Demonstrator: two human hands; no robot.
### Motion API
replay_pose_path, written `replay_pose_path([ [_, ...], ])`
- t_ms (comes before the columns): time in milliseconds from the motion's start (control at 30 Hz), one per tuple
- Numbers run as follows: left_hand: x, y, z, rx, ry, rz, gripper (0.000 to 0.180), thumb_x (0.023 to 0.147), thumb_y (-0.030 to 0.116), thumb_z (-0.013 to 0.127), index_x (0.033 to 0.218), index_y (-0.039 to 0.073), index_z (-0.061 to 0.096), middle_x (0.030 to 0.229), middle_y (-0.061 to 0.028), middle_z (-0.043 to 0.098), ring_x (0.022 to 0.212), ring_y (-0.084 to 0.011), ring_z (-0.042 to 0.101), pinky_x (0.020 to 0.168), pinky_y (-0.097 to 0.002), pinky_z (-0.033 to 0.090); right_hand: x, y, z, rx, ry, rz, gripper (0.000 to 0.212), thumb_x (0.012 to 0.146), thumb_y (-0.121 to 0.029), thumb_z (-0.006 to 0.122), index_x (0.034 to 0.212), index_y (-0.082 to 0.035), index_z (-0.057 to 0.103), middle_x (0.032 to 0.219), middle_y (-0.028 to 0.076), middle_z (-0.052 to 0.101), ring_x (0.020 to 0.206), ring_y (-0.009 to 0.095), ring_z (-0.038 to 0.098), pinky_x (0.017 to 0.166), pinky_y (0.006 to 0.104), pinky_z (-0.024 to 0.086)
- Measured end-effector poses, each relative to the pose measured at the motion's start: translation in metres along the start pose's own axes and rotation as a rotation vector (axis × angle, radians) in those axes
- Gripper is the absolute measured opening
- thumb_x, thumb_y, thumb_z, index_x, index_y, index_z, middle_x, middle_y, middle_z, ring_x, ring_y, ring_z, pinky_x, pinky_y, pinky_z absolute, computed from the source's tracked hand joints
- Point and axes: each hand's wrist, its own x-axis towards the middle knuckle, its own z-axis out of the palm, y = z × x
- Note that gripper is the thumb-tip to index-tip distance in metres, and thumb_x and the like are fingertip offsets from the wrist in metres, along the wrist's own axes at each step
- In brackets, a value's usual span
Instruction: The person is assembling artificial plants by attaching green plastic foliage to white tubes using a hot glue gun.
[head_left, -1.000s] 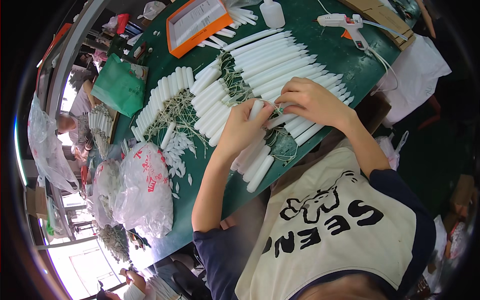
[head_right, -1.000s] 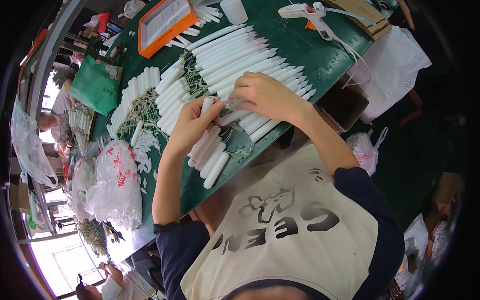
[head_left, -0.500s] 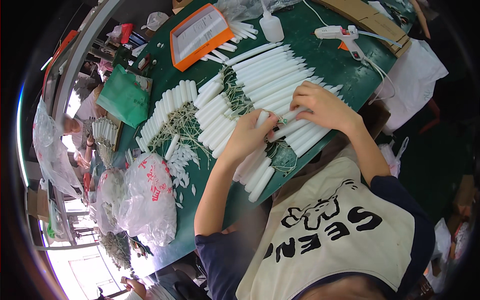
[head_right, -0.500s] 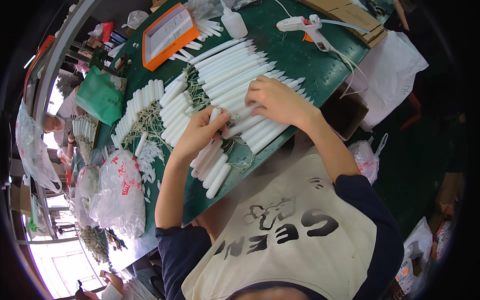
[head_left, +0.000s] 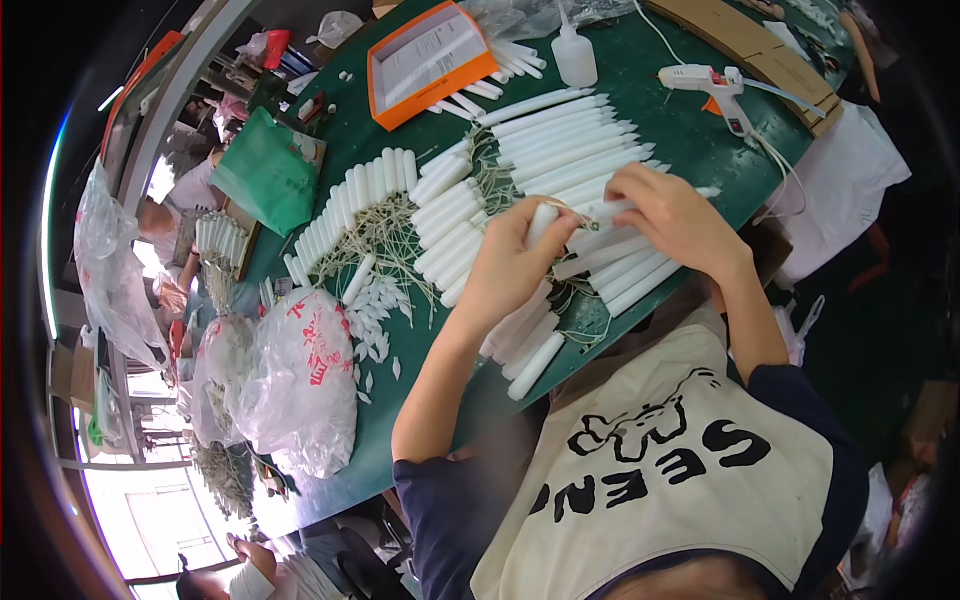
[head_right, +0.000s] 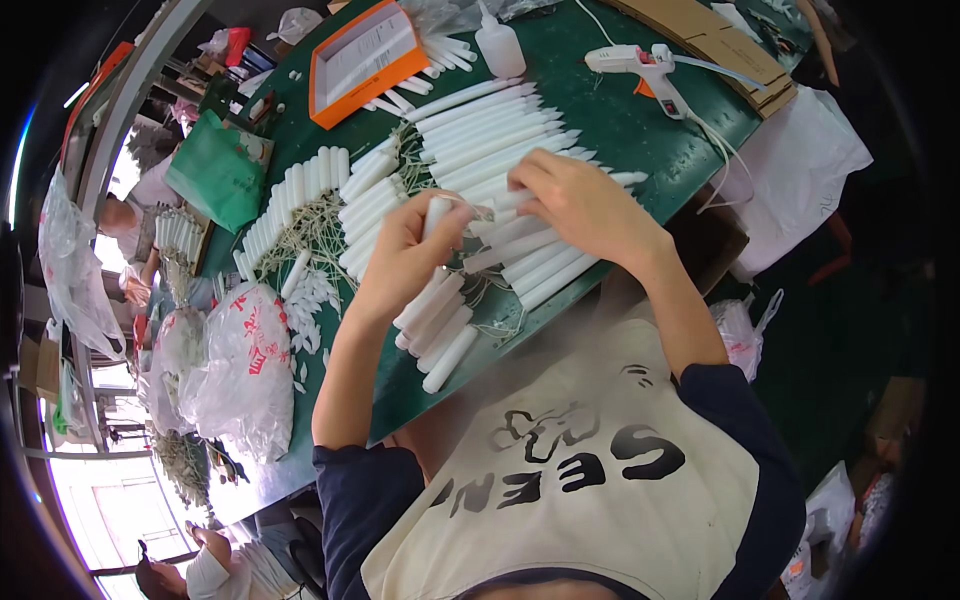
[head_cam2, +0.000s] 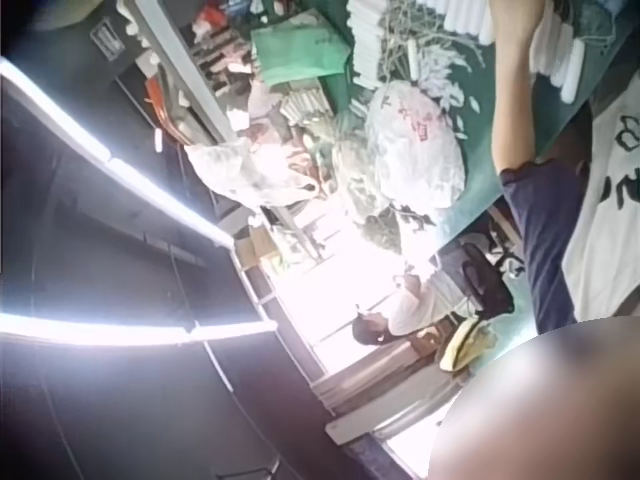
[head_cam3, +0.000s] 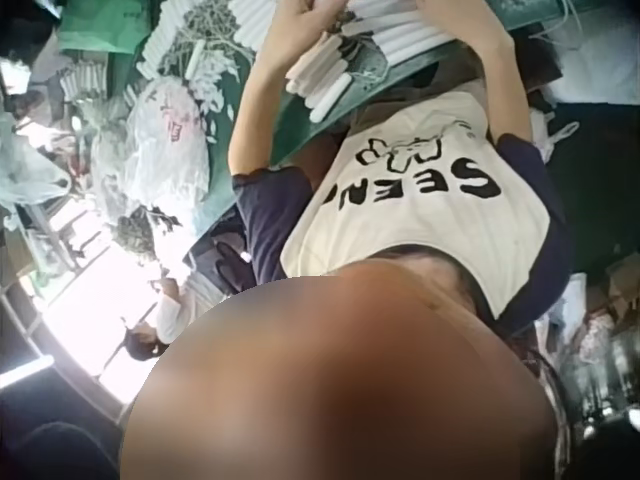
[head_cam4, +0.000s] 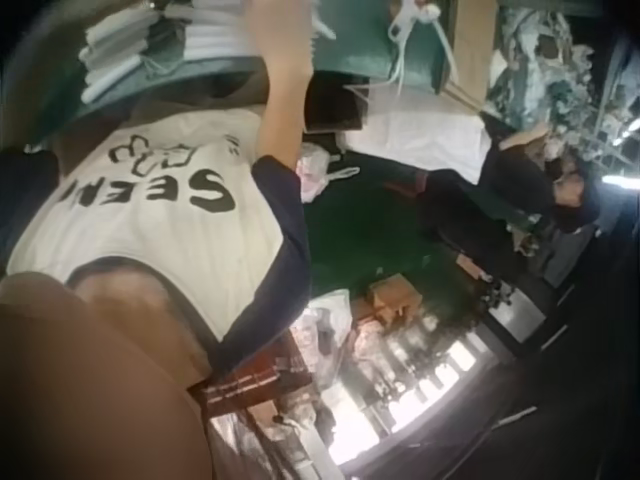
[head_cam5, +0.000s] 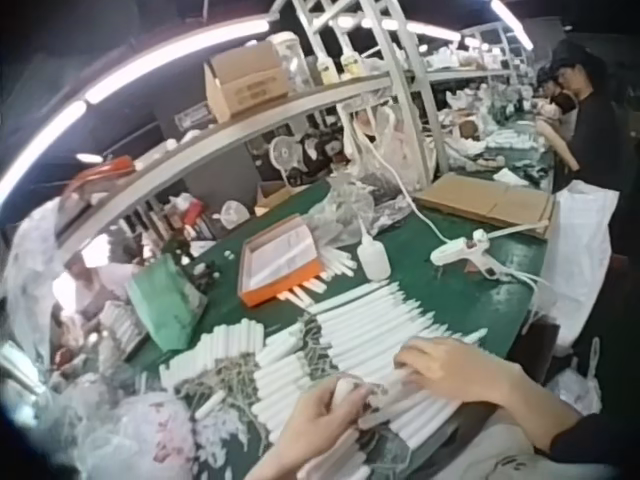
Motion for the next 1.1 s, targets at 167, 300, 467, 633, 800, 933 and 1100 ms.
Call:
replay_pose_path([
  [167, -0.016, 0.013, -0.006, -0.116, 0.141, 0.006, 0.014, 0.092, 0.015, 0.062, 0.095, 0.002, 0.063, 0.082, 0.0001, 0.063, 0.071, -0.0026, 0.048, 0.062, -0.0190, 0.039, 0.003, -0.014, -0.006, 0.240, 0.145, -0.080, 0.026, 0.079, 0.001, 0.065, 0.103, -0.001, 0.054, 0.101, 0.012, 0.056, 0.088, 0.032, 0.057, 0.074, 0.0347, 0.048],
  [300, -0.023, 0.018, -0.002, -0.114, 0.208, 0.075, 0.013, 0.091, 0.014, 0.064, 0.094, 0.002, 0.063, 0.082, 0.0005, 0.063, 0.071, -0.0035, 0.049, 0.062, -0.0193, 0.040, 0.002, -0.022, -0.004, 0.291, 0.180, -0.163, 0.030, 0.079, 0.003, 0.065, 0.106, -0.001, 0.055, 0.103, 0.012, 0.056, 0.086, 0.029, 0.057, 0.074, 0.0330, 0.048],
  [467, -0.027, 0.019, 0.001, -0.092, 0.238, 0.101, 0.013, 0.090, 0.014, 0.065, 0.094, 0.001, 0.063, 0.081, 0.0003, 0.062, 0.072, -0.0039, 0.050, 0.063, -0.0195, 0.041, 0.001, -0.022, -0.002, 0.275, 0.218, -0.150, 0.027, 0.079, 0.002, 0.066, 0.104, -0.002, 0.056, 0.099, 0.011, 0.059, 0.082, 0.026, 0.059, 0.072, 0.0313, 0.049],
  [633, -0.028, 0.022, 0.004, -0.074, 0.292, 0.112, 0.013, 0.089, 0.013, 0.066, 0.094, 0.001, 0.063, 0.079, 0.0008, 0.062, 0.071, -0.0038, 0.050, 0.062, -0.0193, 0.040, 0.000, -0.021, 0.000, 0.243, 0.229, -0.157, 0.027, 0.077, 0.002, 0.069, 0.100, -0.001, 0.057, 0.091, 0.011, 0.063, 0.078, 0.027, 0.062, 0.070, 0.0312, 0.050],
  [800, -0.028, 0.018, 0.005, 0.018, 0.354, 0.179, 0.010, 0.088, 0.010, 0.066, 0.091, 0.001, 0.063, 0.078, 0.0007, 0.062, 0.068, -0.0037, 0.049, 0.061, -0.0189, 0.040, 0.000, -0.020, 0.001, 0.265, 0.315, -0.207, 0.032, 0.071, 0.004, 0.074, 0.098, -0.001, 0.059, 0.090, 0.010, 0.064, 0.078, 0.025, 0.063, 0.068, 0.0299, 0.050],
  [933, -0.027, 0.017, 0.008, 0.014, 0.327, 0.209, 0.010, 0.087, 0.009, 0.067, 0.091, 0.001, 0.063, 0.076, 0.0006, 0.061, 0.068, -0.0038, 0.050, 0.061, -0.0189, 0.041, 0.000, -0.020, 0.001, 0.232, 0.325, -0.230, 0.033, 0.069, 0.005, 0.075, 0.097, -0.002, 0.060, 0.090, 0.010, 0.064, 0.078, 0.024, 0.064, 0.067, 0.0293, 0.051],
  [1100, -0.027, 0.020, 0.007, 0.044, 0.299, 0.162, 0.011, 0.087, 0.009, 0.067, 0.092, 0.000, 0.064, 0.077, -0.0007, 0.062, 0.069, -0.0043, 0.052, 0.061, -0.0194, 0.043, -0.001, -0.020, 0.002, 0.236, 0.327, -0.229, 0.033, 0.069, 0.005, 0.075, 0.097, -0.001, 0.060, 0.090, 0.011, 0.065, 0.078, 0.024, 0.065, 0.067, 0.0291, 0.052],
])
